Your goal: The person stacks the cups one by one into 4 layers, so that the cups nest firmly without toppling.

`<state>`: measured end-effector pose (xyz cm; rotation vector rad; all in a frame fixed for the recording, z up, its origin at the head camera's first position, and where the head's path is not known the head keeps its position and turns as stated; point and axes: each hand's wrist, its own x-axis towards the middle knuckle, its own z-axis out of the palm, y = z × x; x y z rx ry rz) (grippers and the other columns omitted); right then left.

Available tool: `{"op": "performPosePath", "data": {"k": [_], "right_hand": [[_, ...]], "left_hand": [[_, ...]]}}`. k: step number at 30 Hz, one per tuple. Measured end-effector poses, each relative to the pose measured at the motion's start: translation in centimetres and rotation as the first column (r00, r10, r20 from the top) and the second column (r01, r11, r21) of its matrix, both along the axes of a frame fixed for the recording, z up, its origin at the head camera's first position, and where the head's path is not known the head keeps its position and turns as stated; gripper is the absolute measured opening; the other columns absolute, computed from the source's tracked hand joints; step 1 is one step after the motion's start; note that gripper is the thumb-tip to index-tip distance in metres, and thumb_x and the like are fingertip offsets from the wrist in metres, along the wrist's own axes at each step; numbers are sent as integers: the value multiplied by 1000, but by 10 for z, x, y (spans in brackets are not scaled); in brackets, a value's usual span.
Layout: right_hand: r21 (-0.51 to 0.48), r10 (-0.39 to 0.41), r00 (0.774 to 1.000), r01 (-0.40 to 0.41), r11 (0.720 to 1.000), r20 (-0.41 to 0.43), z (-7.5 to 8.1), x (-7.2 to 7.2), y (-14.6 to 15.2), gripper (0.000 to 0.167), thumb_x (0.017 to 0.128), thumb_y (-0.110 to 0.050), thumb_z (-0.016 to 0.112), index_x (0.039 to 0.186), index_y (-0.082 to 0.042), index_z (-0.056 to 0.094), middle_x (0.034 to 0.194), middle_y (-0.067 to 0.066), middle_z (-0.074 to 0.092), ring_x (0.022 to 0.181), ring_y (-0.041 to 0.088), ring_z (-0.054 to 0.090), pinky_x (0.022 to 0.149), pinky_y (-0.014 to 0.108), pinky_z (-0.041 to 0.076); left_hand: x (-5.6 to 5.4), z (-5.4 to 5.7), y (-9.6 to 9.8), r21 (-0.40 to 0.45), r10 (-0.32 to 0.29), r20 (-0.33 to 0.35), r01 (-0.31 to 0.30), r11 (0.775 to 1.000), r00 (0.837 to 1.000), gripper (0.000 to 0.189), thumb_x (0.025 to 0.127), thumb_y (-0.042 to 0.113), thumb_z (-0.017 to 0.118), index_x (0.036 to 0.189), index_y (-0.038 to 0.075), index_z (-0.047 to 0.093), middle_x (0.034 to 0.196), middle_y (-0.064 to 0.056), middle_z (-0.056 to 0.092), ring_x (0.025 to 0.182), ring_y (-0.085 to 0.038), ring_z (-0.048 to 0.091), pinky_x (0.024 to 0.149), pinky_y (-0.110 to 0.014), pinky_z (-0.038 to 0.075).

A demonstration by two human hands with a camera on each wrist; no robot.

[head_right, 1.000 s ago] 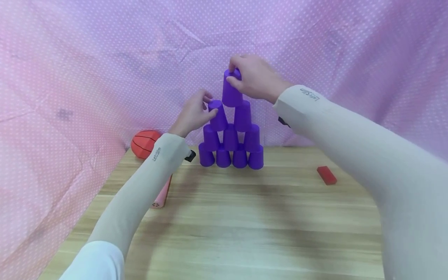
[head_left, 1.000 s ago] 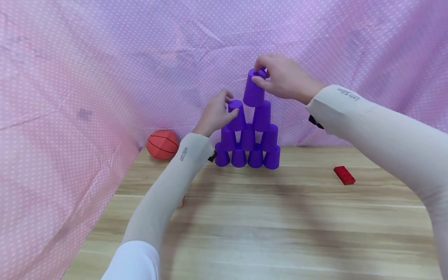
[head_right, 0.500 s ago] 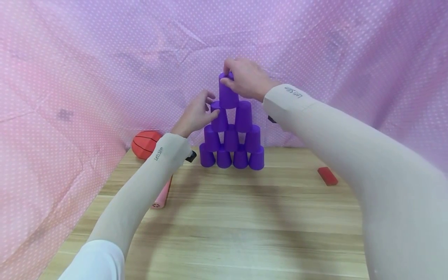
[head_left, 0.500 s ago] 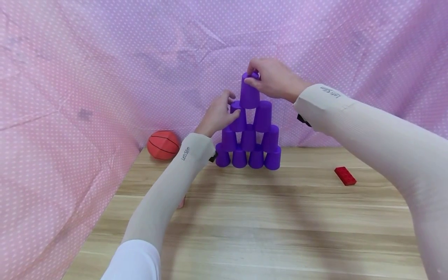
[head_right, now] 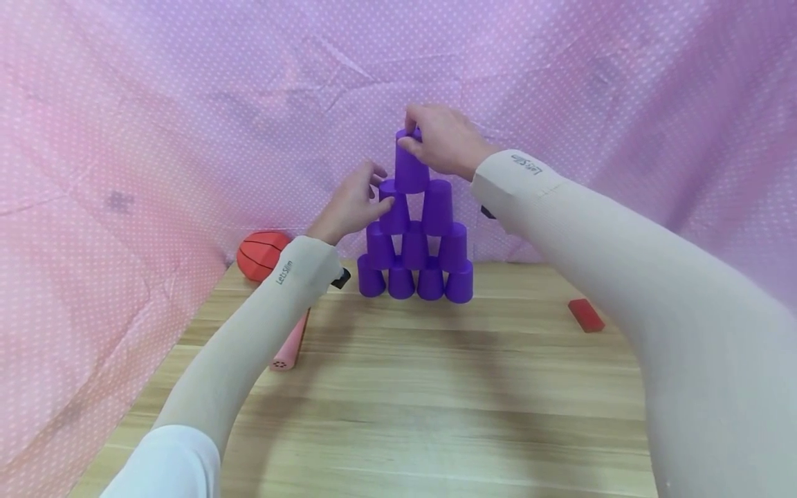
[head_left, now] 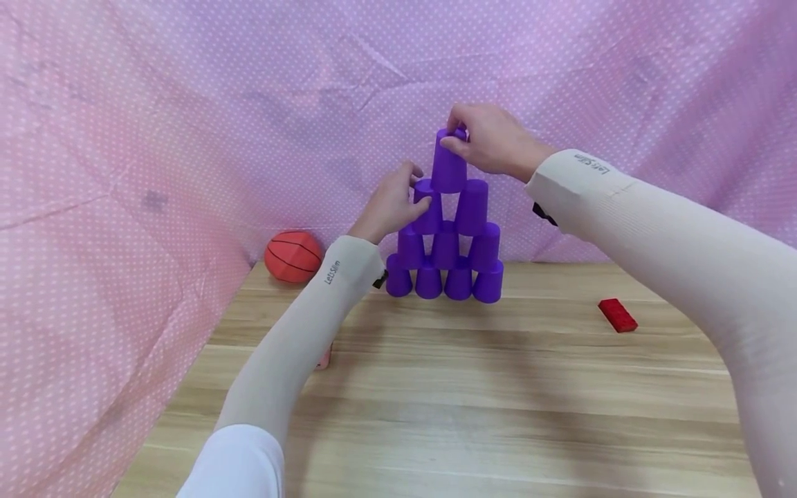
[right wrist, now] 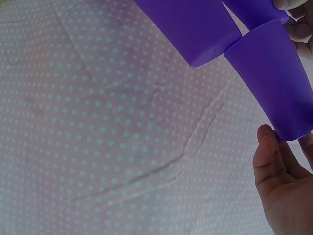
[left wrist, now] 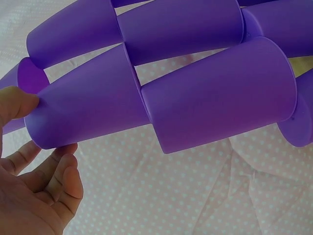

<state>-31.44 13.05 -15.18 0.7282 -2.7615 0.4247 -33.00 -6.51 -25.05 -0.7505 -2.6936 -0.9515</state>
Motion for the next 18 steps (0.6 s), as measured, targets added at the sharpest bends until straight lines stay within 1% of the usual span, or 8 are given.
{"op": "performPosePath", "data": {"k": [3,6,8,10,13,14,16,18], "right_hand": [[-1,2,1000,-2,1000,-1,-2,-1,1,34,97,-32,53,113,-3,54,109,15,59,99,29,54,86,44,42],[-16,-17,1000,17,1000,3,-3,-1,1,41,97,-37,47,119,-2,53,118,17,56,106,33,53,90,47,40],[-40,-43,999,43,998,-3,-2,1,3,45,98,-39,43,123,-3,50,127,18,51,114,36,49,94,50,37],[-67,-78,997,78,995,3,-1,5,6,50,98,-42,38,130,-3,45,138,18,43,121,38,43,99,52,33],[-91,-105,994,104,990,-4,0,13,17,55,99,-44,35,137,-4,39,144,18,35,129,37,35,104,52,28],[-88,-111,994,110,990,-1,-1,16,21,57,99,-45,34,139,-4,36,145,19,32,130,37,33,105,52,26],[-68,-116,993,115,991,-5,-4,22,32,61,99,-45,33,143,-3,30,146,21,29,133,38,27,108,52,20],[-18,-122,992,122,992,-24,-12,29,42,64,99,-45,32,145,-1,25,147,25,25,135,40,22,109,53,16]], "left_hand": [[-1,-3,-1,0,-4,7,4,1000,1000,48,88,24,66,126,6,44,121,-12,56,108,-26,55,85,-32,46],[-1,-6,-4,-10,9,-5,-9,1000,1000,50,88,28,65,128,7,43,125,-11,54,114,-25,51,91,-33,43],[1,-8,-7,-34,39,-18,-39,999,999,54,89,33,63,132,8,42,130,-9,51,120,-23,46,96,-34,39],[4,-9,-9,-76,81,-47,-84,994,996,58,90,38,59,137,10,40,135,-8,47,126,-23,40,101,-39,33],[14,-12,-13,-175,145,-73,-155,972,987,65,93,47,50,146,14,31,144,-6,37,133,-24,29,105,-49,22],[18,-14,-15,-204,156,-73,-168,964,985,66,94,50,46,148,15,27,147,-6,33,135,-26,25,105,-53,18],[27,-19,-17,-264,168,-62,-179,948,984,68,96,54,36,151,17,20,152,-7,25,138,-30,17,104,-58,15],[38,-26,-21,-314,172,-51,-179,932,984,70,96,58,28,152,18,14,154,-9,19,139,-33,12,103,-61,13]]}}
